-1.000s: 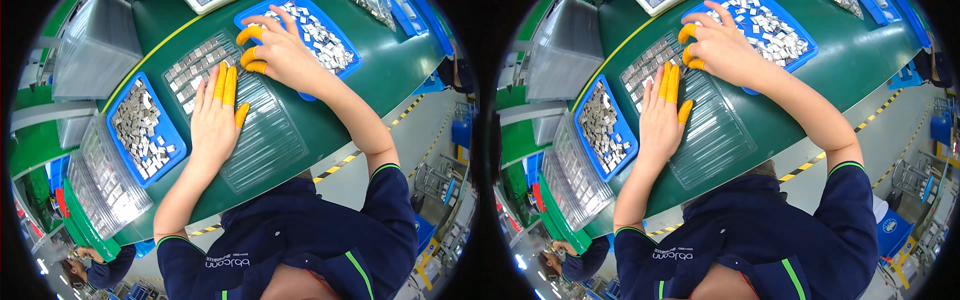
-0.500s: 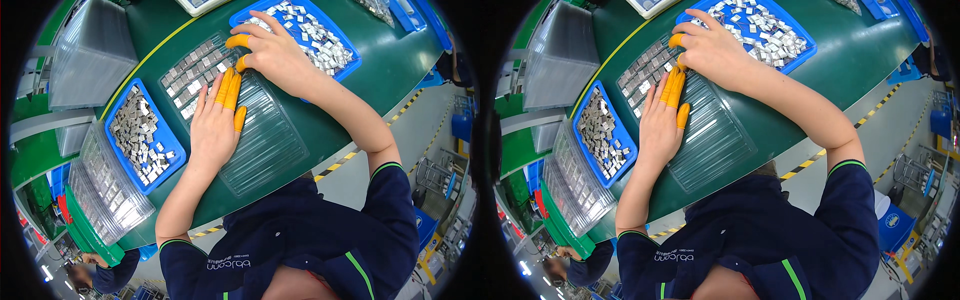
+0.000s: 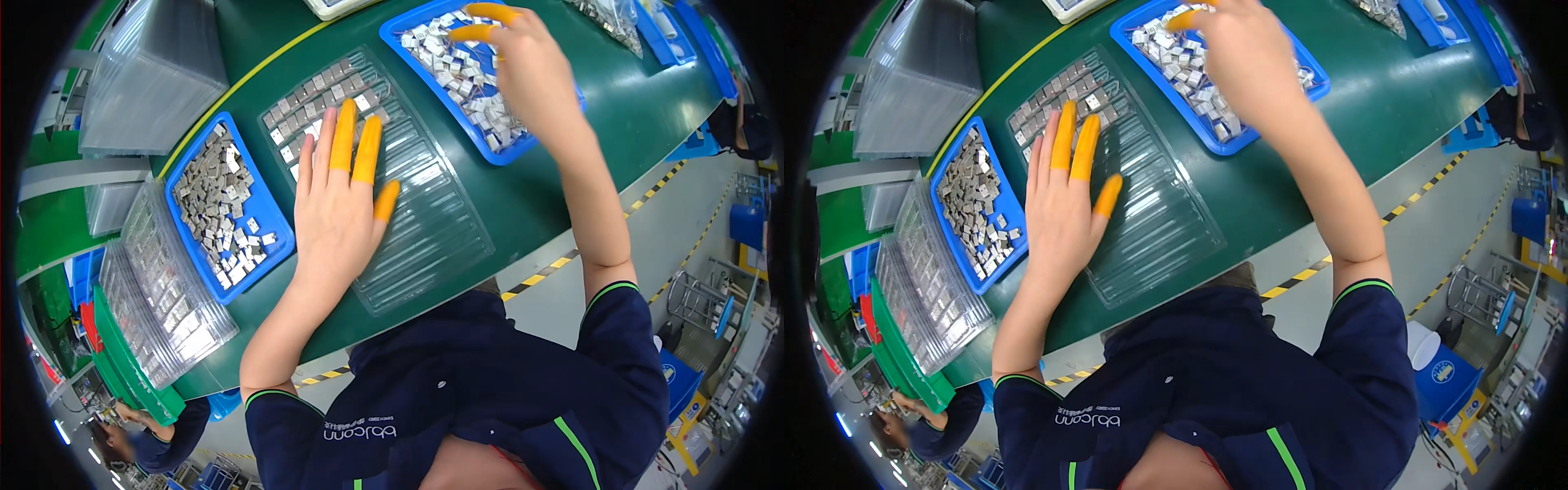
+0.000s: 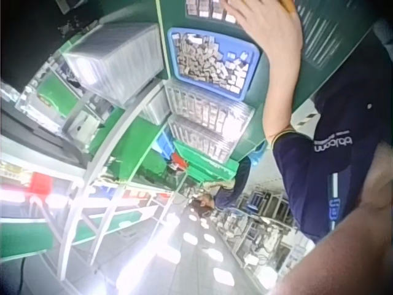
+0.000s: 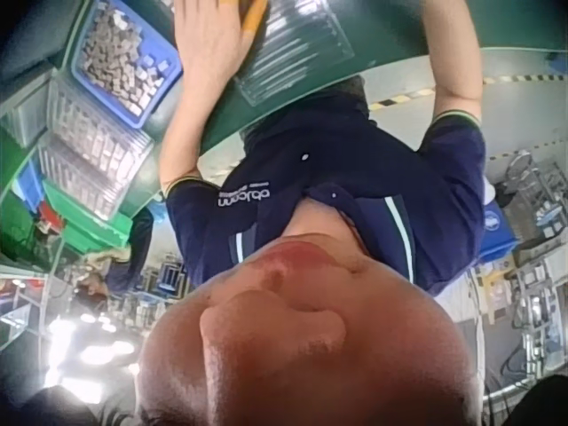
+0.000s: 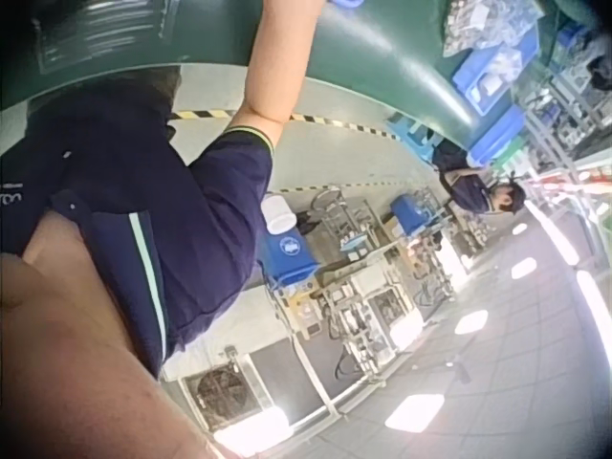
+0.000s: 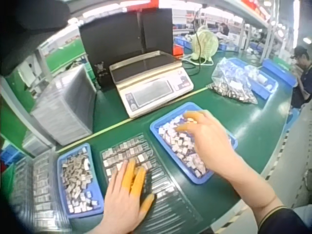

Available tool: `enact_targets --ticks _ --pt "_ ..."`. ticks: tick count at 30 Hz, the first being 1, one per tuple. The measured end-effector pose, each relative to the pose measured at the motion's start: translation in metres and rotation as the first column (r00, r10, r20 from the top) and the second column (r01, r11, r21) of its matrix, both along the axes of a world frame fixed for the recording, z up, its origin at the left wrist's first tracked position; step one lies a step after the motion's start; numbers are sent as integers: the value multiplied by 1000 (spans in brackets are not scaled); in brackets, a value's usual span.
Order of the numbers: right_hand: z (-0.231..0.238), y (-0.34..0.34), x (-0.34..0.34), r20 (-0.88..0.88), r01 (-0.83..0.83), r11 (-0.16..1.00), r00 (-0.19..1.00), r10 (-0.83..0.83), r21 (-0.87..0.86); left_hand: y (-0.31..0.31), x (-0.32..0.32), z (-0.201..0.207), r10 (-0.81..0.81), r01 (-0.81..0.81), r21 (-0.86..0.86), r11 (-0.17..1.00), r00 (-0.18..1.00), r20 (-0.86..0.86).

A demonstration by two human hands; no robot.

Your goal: The person picks small rectangular electronic components from a blue tray and places them into a clear plastic tray with multiple compartments. They handle the components one at a time, using yellow finger cots, and arrange them in rows within the clear tray.

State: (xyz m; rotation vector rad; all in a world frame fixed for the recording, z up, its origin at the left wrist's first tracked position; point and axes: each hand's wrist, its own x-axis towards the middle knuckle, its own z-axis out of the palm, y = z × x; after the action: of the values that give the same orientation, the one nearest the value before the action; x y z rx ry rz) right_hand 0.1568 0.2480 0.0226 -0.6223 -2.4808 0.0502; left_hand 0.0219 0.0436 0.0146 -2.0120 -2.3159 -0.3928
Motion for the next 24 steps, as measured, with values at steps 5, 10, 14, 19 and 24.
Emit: enact_targets --ticks 5,10,14,19,24 --pt "7 -12 39 393 379 891 881 -265 -250 -46 28 6 -311 400 -227 888 885 346" --pt "-10 -3 27 319 342 909 912 -259 -239 -61 31 -8 -394 477 -191 858 849 353" --pt "-12 3 9 276 388 878 909 -313 -280 -54 32 -17 -436 484 -140 864 857 276" --pt "-3 11 4 336 431 852 882 -330 -296 -54 26 -14 -459 467 57 883 830 318" --pt "-11 20 0 217 380 891 918 -331 -249 -75 -43 -9 139 -181 426 886 982 128"
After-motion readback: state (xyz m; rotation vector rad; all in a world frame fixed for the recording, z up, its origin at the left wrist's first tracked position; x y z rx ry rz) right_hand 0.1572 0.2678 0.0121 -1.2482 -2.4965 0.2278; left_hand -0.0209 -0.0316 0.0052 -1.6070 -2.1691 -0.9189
